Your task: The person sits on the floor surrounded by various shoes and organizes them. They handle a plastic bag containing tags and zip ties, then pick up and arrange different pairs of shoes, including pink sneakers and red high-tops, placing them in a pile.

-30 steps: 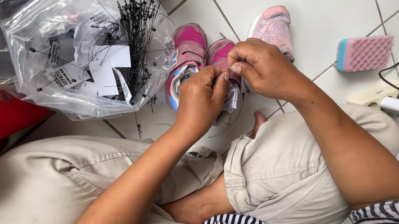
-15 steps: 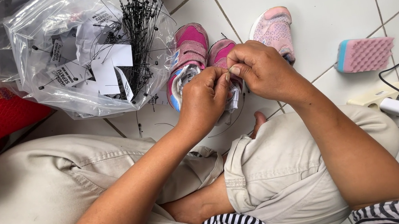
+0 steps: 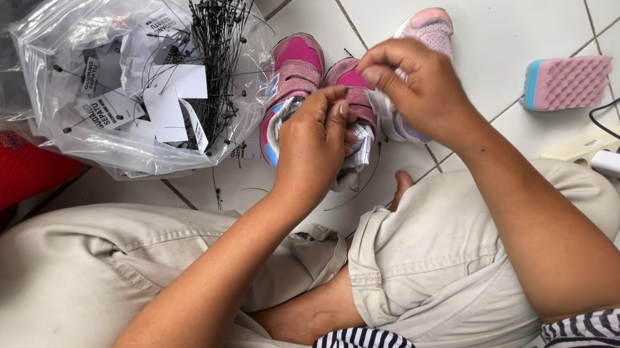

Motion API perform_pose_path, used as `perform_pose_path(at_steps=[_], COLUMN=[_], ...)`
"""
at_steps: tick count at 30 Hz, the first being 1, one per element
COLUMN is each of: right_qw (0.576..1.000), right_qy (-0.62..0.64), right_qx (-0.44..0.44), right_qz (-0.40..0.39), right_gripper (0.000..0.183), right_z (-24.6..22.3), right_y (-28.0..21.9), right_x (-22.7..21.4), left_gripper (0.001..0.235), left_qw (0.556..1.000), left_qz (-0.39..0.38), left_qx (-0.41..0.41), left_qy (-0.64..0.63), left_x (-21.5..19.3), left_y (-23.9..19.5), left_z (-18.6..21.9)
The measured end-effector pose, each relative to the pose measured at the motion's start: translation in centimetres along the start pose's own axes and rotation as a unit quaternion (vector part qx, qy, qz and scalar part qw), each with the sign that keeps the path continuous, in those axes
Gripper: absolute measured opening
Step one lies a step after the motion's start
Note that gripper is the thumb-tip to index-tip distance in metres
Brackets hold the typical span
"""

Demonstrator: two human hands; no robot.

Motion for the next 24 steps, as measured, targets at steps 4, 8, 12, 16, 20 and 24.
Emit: perform_pose_path(at_steps=[4,8,12,16,20,24], right_qw=[0.996,0.993,0.988,0.962,0.936,0.903], right_qy=[-0.046,-0.088,-0.084,-0.187,-0.312,-0.390], right_qx=[-0.008,0.024,0.126,0.169,0.150,0.166], right_qz=[0.081,0.081,-0.021,-0.102,-0.064,-0.065], right_gripper=[0.012,0.012,0.017,0.048,0.052,0.051], right_z=[1.0,1.2,-3.0,-4.5,-3.0,-0.7], right_y=[-0.4,-3.0,-8.3,-11.7,-12.4,-12.4], right_x=[-1.5,-1.5,0.5,4.6,8.1,11.4], left_gripper=[0.026,0.020,0.019,0.043,0.056,0.026], left_qw=[0.986,0.924,0.808,0.835,0.832,0.754], left_qz=[0.012,0.048,0.039,-0.030,-0.058,0.074], left_qx=[0.104,0.215,0.213,0.084,0.074,0.206], left_qy=[0.128,0.314,0.547,0.544,0.547,0.619], left_x=[-1.2,-2.9,-4.3,-4.9,-4.0,-2.5], left_y=[-0.3,-2.2,-5.0,-7.3,-7.5,-7.1], left_z=[0.4,0.5,0.4,0.9,-4.6,-8.6])
Point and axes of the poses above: each hand's wrist, its own y-axis towards the middle knuckle, its own x-axis out of the palm, z = x × y, the point moved 2 cm from there along y, towards the middle knuckle, and after that the axes turned 9 degrees about x, right-handed, at the moved point
